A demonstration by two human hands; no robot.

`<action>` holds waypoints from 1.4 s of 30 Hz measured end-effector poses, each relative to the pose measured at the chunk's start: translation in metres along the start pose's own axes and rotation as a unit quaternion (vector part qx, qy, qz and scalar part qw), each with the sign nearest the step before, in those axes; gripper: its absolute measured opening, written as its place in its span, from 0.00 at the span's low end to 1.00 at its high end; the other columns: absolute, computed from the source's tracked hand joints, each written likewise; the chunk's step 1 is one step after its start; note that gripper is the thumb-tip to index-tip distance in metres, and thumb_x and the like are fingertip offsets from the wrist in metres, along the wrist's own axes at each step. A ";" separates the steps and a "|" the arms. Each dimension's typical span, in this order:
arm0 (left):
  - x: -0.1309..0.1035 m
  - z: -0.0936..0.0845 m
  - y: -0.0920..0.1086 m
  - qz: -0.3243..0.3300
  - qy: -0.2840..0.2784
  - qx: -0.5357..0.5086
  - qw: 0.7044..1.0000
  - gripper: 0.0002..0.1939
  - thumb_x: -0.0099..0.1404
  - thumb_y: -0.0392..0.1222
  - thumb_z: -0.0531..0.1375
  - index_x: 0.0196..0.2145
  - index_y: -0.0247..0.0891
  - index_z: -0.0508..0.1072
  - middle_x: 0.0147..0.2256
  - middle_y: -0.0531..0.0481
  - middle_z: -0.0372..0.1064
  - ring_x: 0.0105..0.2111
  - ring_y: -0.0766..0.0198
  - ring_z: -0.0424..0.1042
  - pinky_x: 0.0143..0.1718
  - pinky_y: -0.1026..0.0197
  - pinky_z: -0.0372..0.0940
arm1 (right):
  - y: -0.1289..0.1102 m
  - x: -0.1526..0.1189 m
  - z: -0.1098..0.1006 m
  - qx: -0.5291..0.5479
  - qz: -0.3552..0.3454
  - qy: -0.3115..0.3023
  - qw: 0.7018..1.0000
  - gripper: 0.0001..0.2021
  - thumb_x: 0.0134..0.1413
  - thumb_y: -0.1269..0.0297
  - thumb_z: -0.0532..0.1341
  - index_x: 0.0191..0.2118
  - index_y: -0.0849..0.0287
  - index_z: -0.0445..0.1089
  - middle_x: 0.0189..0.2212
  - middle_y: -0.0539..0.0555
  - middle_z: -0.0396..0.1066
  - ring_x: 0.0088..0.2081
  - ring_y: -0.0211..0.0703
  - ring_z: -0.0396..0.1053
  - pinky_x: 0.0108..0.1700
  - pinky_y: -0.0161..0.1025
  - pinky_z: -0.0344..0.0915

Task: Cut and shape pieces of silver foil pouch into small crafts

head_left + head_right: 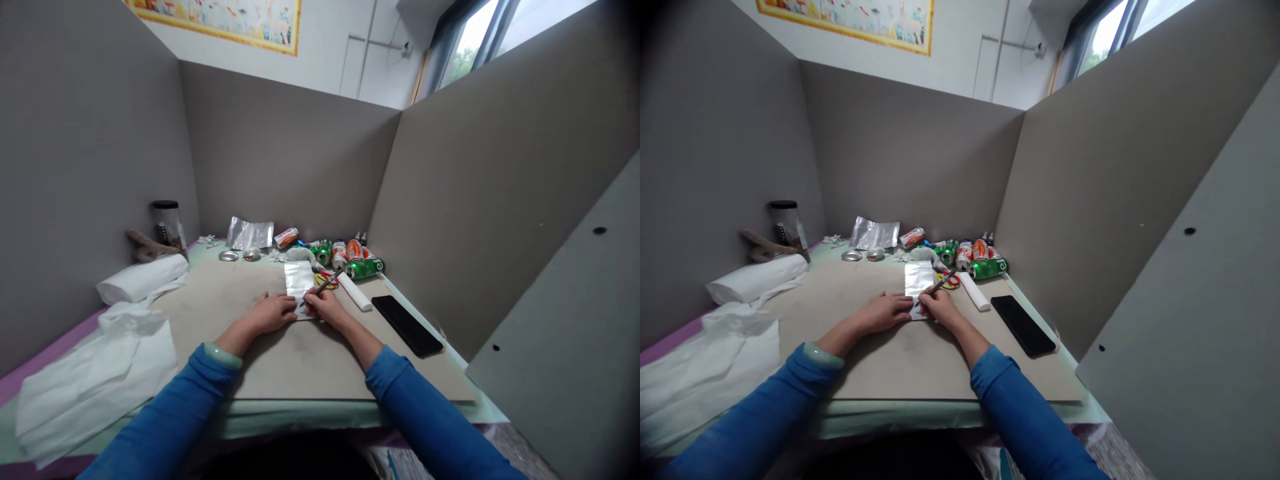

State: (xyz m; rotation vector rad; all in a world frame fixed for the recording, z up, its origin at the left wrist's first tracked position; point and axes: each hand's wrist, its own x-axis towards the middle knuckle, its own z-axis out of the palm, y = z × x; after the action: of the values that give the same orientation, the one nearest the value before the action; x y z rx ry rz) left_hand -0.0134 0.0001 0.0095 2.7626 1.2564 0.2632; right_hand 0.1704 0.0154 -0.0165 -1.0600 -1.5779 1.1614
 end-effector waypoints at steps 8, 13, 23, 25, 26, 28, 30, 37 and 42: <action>0.003 0.001 -0.016 0.003 -0.039 -0.035 0.999 0.17 0.65 0.46 0.53 0.52 0.50 0.65 0.58 0.53 0.58 0.59 0.54 0.54 0.57 0.48 0.50 | 0.003 -0.001 0.000 -0.066 -0.030 -0.010 0.997 0.08 0.49 0.61 0.57 0.27 0.61 0.63 0.16 0.46 0.64 0.17 0.31 0.58 0.19 0.29 0.55; 0.004 0.002 -0.019 0.003 -0.042 -0.041 0.998 0.18 0.64 0.45 0.53 0.52 0.50 0.66 0.57 0.52 0.60 0.55 0.54 0.59 0.56 0.49 0.51 | 0.004 -0.005 0.003 -0.147 -0.060 -0.008 0.987 0.08 0.50 0.62 0.56 0.27 0.61 0.65 0.16 0.47 0.64 0.19 0.32 0.60 0.21 0.28 0.56; 0.004 0.005 -0.022 0.006 -0.046 -0.068 0.997 0.19 0.64 0.46 0.53 0.53 0.52 0.64 0.57 0.54 0.59 0.58 0.54 0.55 0.58 0.46 0.47 | 0.003 -0.008 0.005 -0.160 -0.100 0.005 0.982 0.07 0.52 0.63 0.55 0.29 0.61 0.66 0.17 0.47 0.66 0.21 0.33 0.62 0.25 0.29 0.58; 0.004 0.004 -0.022 0.008 -0.046 -0.070 0.996 0.20 0.64 0.46 0.53 0.54 0.53 0.64 0.58 0.54 0.59 0.59 0.53 0.54 0.58 0.46 0.47 | 0.003 -0.008 0.006 -0.167 -0.099 0.002 0.981 0.08 0.52 0.63 0.56 0.28 0.61 0.66 0.17 0.47 0.66 0.21 0.33 0.62 0.25 0.30 0.58; 0.004 0.004 -0.022 0.008 -0.047 -0.071 0.996 0.20 0.64 0.46 0.53 0.54 0.53 0.64 0.58 0.54 0.59 0.59 0.53 0.54 0.58 0.46 0.47 | 0.003 -0.008 0.006 -0.170 -0.098 0.002 0.981 0.08 0.52 0.63 0.56 0.28 0.61 0.66 0.17 0.47 0.66 0.21 0.33 0.62 0.25 0.30 0.58; 0.003 0.003 -0.022 0.008 -0.047 -0.071 0.996 0.20 0.64 0.46 0.54 0.54 0.53 0.64 0.58 0.53 0.58 0.59 0.53 0.54 0.58 0.46 0.47 | 0.003 -0.008 0.006 -0.179 -0.097 0.001 0.979 0.08 0.52 0.62 0.56 0.28 0.61 0.66 0.17 0.47 0.66 0.21 0.34 0.62 0.25 0.30 0.58; 0.003 0.003 -0.022 0.008 -0.050 -0.071 0.996 0.20 0.64 0.46 0.54 0.54 0.53 0.64 0.58 0.54 0.59 0.59 0.53 0.53 0.58 0.46 0.47 | 0.002 -0.009 0.006 -0.192 -0.098 -0.002 0.976 0.08 0.53 0.62 0.55 0.28 0.61 0.66 0.18 0.47 0.66 0.22 0.34 0.62 0.25 0.30 0.58; 0.002 -0.002 -0.019 0.014 -0.061 -0.077 0.995 0.21 0.63 0.45 0.55 0.55 0.52 0.63 0.58 0.53 0.59 0.60 0.53 0.51 0.59 0.46 0.46 | -0.002 -0.011 0.007 -0.217 -0.105 -0.003 0.970 0.08 0.53 0.63 0.55 0.28 0.60 0.67 0.20 0.49 0.68 0.24 0.36 0.64 0.26 0.31 0.58; 0.001 -0.004 -0.017 -0.004 -0.064 -0.076 0.995 0.22 0.63 0.45 0.56 0.55 0.53 0.63 0.59 0.53 0.57 0.60 0.53 0.51 0.58 0.45 0.46 | 0.000 -0.011 0.008 -0.212 -0.116 -0.003 0.970 0.08 0.53 0.63 0.55 0.29 0.60 0.67 0.20 0.48 0.68 0.24 0.36 0.64 0.26 0.30 0.58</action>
State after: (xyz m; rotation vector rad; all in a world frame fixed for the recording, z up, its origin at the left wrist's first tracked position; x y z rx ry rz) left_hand -0.0260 0.0126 0.0104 2.6002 1.1653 0.1692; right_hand 0.1658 0.0032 -0.0200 -1.1003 -1.9491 0.6834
